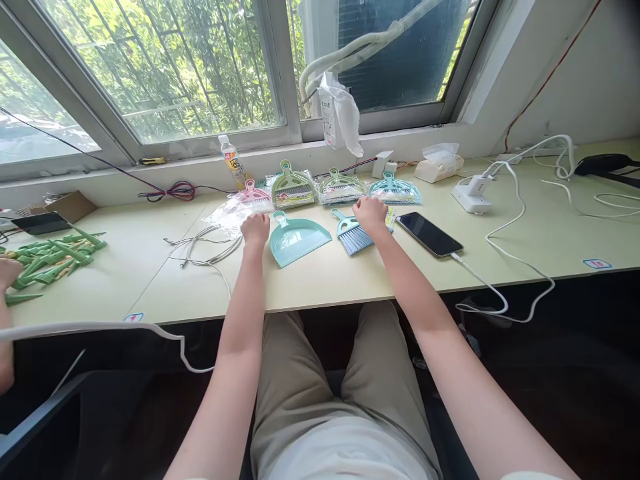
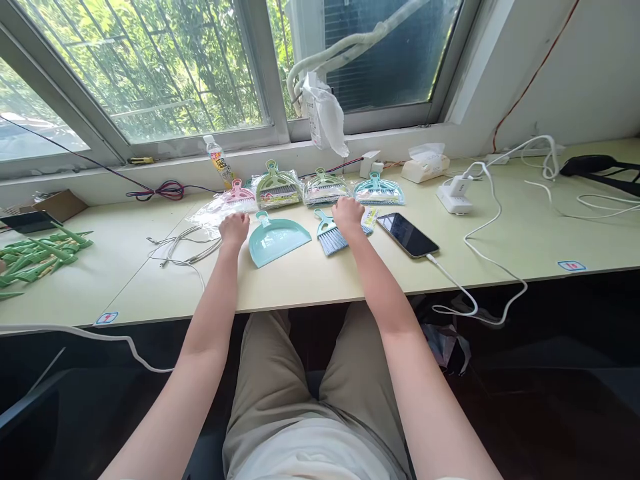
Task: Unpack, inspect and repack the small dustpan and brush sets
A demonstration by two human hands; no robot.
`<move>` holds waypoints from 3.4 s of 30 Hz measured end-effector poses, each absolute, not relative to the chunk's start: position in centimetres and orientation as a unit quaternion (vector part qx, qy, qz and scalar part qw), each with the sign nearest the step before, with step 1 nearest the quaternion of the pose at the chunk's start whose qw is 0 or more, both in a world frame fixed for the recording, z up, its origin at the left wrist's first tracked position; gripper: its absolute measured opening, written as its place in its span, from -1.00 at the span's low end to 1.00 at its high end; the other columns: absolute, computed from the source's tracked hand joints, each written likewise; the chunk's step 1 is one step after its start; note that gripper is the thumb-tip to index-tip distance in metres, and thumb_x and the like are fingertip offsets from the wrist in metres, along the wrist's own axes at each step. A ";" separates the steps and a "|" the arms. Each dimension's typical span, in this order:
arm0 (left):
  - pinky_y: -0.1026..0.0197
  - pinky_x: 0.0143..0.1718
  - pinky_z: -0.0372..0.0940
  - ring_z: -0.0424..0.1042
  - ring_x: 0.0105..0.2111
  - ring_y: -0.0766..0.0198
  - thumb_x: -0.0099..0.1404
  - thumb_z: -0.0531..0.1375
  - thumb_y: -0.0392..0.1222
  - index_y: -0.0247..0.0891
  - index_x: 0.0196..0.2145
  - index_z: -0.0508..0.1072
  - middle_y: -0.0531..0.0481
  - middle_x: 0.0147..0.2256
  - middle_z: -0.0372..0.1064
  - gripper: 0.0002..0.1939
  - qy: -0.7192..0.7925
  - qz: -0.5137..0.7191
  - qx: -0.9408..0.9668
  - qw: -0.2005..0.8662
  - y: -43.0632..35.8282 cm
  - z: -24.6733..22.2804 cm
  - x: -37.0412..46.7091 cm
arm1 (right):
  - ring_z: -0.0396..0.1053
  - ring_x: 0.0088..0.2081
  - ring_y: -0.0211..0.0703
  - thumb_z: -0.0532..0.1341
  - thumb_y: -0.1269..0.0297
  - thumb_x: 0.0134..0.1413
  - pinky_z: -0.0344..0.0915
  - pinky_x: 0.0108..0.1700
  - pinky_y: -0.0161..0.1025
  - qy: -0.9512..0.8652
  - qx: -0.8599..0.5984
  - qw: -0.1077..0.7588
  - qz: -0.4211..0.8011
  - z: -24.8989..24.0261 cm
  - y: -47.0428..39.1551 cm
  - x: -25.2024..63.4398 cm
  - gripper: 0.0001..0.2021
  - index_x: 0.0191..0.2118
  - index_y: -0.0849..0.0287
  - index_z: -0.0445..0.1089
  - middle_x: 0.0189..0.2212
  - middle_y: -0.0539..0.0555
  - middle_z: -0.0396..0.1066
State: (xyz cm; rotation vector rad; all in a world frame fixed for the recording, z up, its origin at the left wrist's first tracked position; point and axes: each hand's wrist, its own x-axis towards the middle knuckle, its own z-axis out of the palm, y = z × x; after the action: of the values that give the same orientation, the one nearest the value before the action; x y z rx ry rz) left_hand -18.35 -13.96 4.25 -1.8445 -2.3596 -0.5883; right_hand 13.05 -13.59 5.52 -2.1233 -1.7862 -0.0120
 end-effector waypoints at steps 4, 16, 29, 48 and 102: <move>0.04 -0.09 0.27 0.48 -0.06 -0.12 0.47 -0.02 0.11 -0.21 -0.33 0.51 -0.26 -0.17 0.55 -0.55 -0.766 -0.188 -0.615 0.022 -14.1 4.6 -18.3 | 0.51 0.00 0.16 0.18 0.12 0.32 0.35 -0.03 -0.10 -0.652 -0.745 0.137 0.020 5.4 -13.5 12.9 -0.67 -0.05 0.23 0.57 -0.05 0.34 0.54; 0.13 -0.29 0.15 0.40 -0.39 0.09 0.41 -0.01 -0.16 -0.18 -0.67 0.27 -0.14 -0.50 0.40 -0.53 -0.677 -0.120 -0.725 -0.053 -14.5 3.7 -15.6 | 0.51 -0.05 0.06 0.33 0.09 0.09 0.32 -0.08 -0.18 -0.695 -0.696 0.177 0.037 5.9 -12.7 15.2 -0.70 -0.14 0.16 0.62 -0.15 0.19 0.59; 0.14 -0.13 0.26 0.50 -0.24 0.09 0.54 -0.08 -0.12 -0.23 -0.47 0.50 -0.14 -0.36 0.53 -0.49 -0.559 -0.108 -0.822 -0.020 -17.2 3.3 -8.2 | 0.51 -0.10 -0.05 0.29 0.07 0.19 0.23 -0.19 -0.27 -0.820 -0.563 0.103 0.025 5.5 -14.9 10.9 -0.72 -0.08 0.08 0.60 -0.10 0.10 0.61; -0.04 0.21 0.25 0.37 0.14 -0.04 0.28 0.04 -0.49 -0.19 0.05 0.48 -0.27 -0.01 0.45 -0.53 -0.413 -0.217 -0.881 -0.073 -14.4 1.6 -10.9 | 0.50 -0.14 -0.13 0.32 0.09 0.24 0.22 -0.21 -0.31 -0.825 -0.544 0.130 0.081 4.1 -14.3 10.0 -0.74 -0.08 0.09 0.60 -0.15 0.05 0.60; 0.17 -0.02 0.47 0.54 -0.08 0.20 0.26 0.38 -0.23 -0.18 0.01 0.39 -0.05 -0.11 0.49 -0.60 -0.397 -0.664 -0.317 -0.549 -13.8 1.6 -9.7 | 0.37 0.20 0.11 -0.12 0.24 0.49 0.23 0.14 -0.10 -0.749 -0.590 0.299 -0.045 5.6 -17.9 8.3 -0.50 0.36 0.14 0.32 0.25 0.26 0.40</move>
State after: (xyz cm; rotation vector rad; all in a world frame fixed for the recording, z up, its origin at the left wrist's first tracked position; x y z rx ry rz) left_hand -9.69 -13.78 1.58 -1.6301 -2.0420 -3.4201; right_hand 8.29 -17.88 5.60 -1.5671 -1.9878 -0.1203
